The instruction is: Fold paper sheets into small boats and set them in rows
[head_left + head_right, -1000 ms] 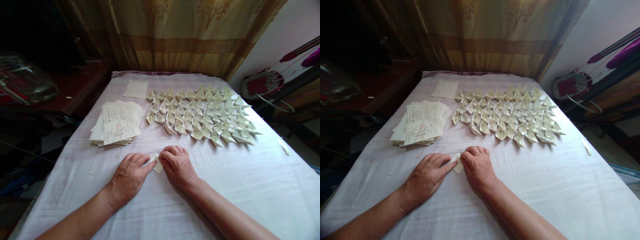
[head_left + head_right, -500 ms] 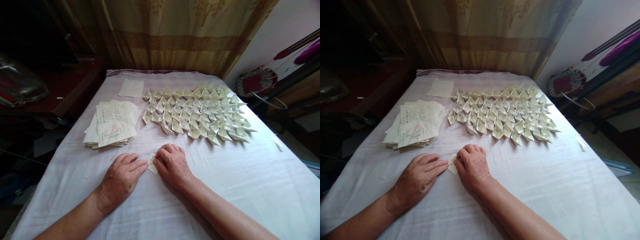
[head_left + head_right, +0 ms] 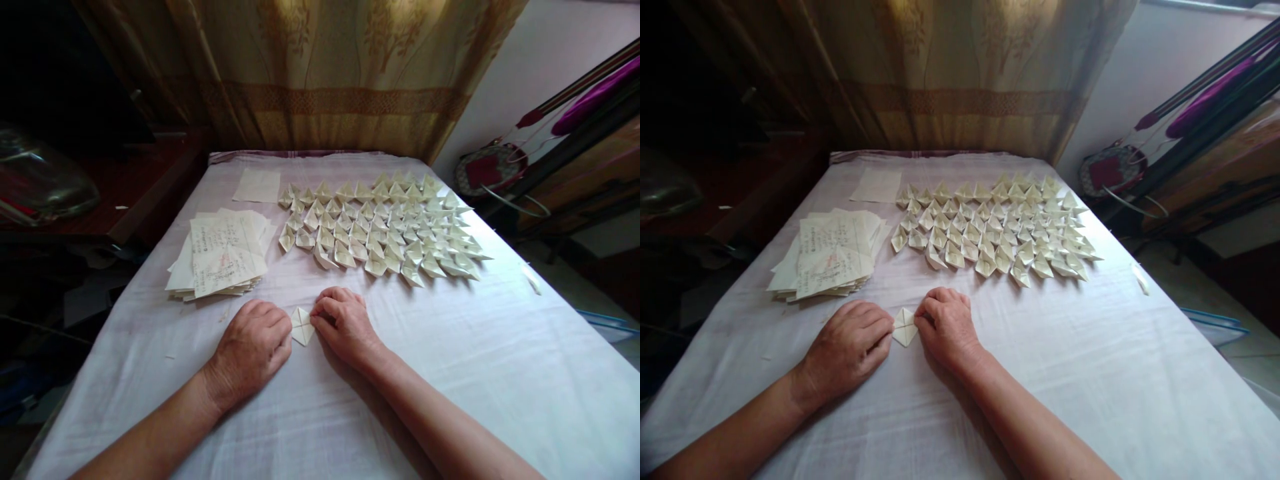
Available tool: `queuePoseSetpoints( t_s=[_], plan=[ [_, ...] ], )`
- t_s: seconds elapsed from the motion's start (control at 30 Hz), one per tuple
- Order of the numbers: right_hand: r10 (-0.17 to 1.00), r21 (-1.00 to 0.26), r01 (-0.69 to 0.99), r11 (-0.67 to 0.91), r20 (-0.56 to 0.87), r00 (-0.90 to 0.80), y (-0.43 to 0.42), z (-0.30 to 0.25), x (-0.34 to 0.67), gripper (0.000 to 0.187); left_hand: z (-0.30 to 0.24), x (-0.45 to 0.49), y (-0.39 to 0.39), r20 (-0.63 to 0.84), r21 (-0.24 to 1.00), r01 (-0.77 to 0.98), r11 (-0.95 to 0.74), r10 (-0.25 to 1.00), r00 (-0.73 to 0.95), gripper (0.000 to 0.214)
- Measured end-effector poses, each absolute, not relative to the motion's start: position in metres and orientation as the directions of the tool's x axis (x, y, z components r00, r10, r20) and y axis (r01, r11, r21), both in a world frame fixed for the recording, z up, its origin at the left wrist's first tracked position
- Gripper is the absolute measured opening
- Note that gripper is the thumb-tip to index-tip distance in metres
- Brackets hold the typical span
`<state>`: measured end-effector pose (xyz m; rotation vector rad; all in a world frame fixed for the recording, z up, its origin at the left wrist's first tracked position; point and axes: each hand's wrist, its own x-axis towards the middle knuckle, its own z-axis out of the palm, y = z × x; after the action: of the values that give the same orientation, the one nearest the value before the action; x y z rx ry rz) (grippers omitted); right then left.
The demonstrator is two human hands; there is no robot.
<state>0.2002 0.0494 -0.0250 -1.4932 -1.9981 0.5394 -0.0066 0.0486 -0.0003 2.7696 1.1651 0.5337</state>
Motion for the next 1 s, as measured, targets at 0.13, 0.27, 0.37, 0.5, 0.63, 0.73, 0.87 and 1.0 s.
queuePoseSetpoints(
  t_s=[0.13,0.27,0.37,0.5,0.63,0.73,0.87,1.0],
  plan=[
    [0.957,-0.643,0.71,0.288,0.222,-0.187,0.05,-0.027,0.199,0.01,0.006,0.009,0.062,0.136,0.161,0.757,-0.634,0.774,0.619,0.018],
    [0.943,-0.676,0.658,0.332,0.254,-0.216,0.055,-0.03,0.207,0.009,0.01,0.021,0.071,-0.003,0.224,0.812,-0.539,0.833,0.554,0.01],
    [0.918,-0.73,0.556,0.396,0.298,-0.263,0.059,-0.033,0.215,0.014,0.016,0.026,0.074,-0.073,0.27,0.831,-0.487,0.85,0.522,0.007],
    [0.899,-0.745,0.504,0.437,0.366,-0.238,0.059,-0.036,0.219,0.02,0.022,0.03,0.075,-0.115,0.304,0.833,-0.462,0.85,0.513,0.004],
    [0.897,-0.712,0.547,0.441,0.364,-0.249,0.056,-0.034,0.217,0.015,0.019,0.027,0.075,-0.123,0.403,0.809,-0.428,0.85,0.512,0.003],
    [0.908,-0.716,0.559,0.418,0.341,-0.242,0.053,-0.03,0.218,0.01,0.011,0.022,0.075,-0.059,0.623,0.72,-0.305,0.9,0.432,0.013],
    [0.935,-0.766,0.536,0.354,0.286,-0.208,0.05,-0.023,0.218,0.028,0.001,0.022,0.075,-0.029,0.914,0.392,-0.108,0.944,0.329,0.024],
    [0.948,-0.836,0.449,0.316,0.256,-0.191,0.047,-0.018,0.211,0.018,-0.005,0.028,0.073,-0.032,0.978,0.204,-0.034,0.95,0.31,0.018]
  ],
)
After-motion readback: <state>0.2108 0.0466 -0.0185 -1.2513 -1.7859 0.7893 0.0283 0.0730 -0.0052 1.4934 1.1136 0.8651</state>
